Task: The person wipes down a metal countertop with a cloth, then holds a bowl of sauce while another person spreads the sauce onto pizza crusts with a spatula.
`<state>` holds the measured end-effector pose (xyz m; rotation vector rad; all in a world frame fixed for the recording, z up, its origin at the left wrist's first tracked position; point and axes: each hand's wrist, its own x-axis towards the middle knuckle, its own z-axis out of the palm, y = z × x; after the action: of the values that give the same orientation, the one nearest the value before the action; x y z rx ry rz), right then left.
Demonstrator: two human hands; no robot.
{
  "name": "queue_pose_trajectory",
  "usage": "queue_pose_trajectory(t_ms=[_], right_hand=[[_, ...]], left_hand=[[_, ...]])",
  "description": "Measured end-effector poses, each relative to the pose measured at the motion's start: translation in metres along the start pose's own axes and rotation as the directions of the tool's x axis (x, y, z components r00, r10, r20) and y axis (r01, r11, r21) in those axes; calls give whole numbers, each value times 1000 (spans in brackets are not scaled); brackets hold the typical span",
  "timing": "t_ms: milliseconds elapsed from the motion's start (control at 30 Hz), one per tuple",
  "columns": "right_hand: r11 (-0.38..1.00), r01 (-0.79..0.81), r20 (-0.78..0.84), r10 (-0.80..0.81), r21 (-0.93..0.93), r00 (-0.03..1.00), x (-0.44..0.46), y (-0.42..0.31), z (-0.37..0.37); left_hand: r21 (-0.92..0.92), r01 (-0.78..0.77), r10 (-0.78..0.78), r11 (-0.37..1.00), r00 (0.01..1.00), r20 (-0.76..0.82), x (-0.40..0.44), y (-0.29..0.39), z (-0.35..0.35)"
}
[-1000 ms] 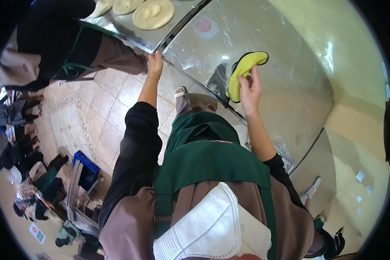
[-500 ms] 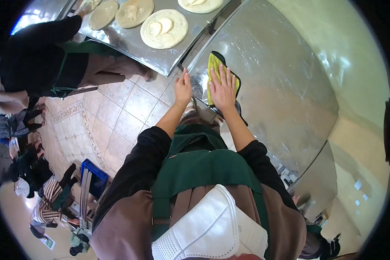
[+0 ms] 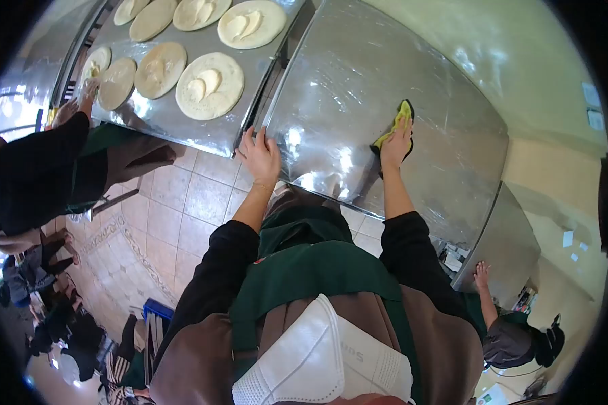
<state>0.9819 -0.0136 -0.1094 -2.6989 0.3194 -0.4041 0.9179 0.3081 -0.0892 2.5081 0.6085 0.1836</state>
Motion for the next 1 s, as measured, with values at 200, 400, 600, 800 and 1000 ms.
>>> queue_pose_trajectory(t_ms=[200,400,600,800,1000], right_hand=[[922,297,-187,-255,249,949,43,-65,12],[864,498,185,-502,71,845,69,-155,75],[886,461,103,-464,50,880,177,-162,125],[908,414,32,-416,59,909,274,-146,158],[922,387,49,-388,17,920,286,-61,131]], left_hand=[[-34,-41,39,999,997,-68,-4,3,10],[35,-72,76,997,986,-148,-3,8,7],[116,-130,148,985,975,-163,1,15,11],[124,-147,162,981,980,-118,5,22,17],[138,-52,67,989,992,-104,1,28,19]])
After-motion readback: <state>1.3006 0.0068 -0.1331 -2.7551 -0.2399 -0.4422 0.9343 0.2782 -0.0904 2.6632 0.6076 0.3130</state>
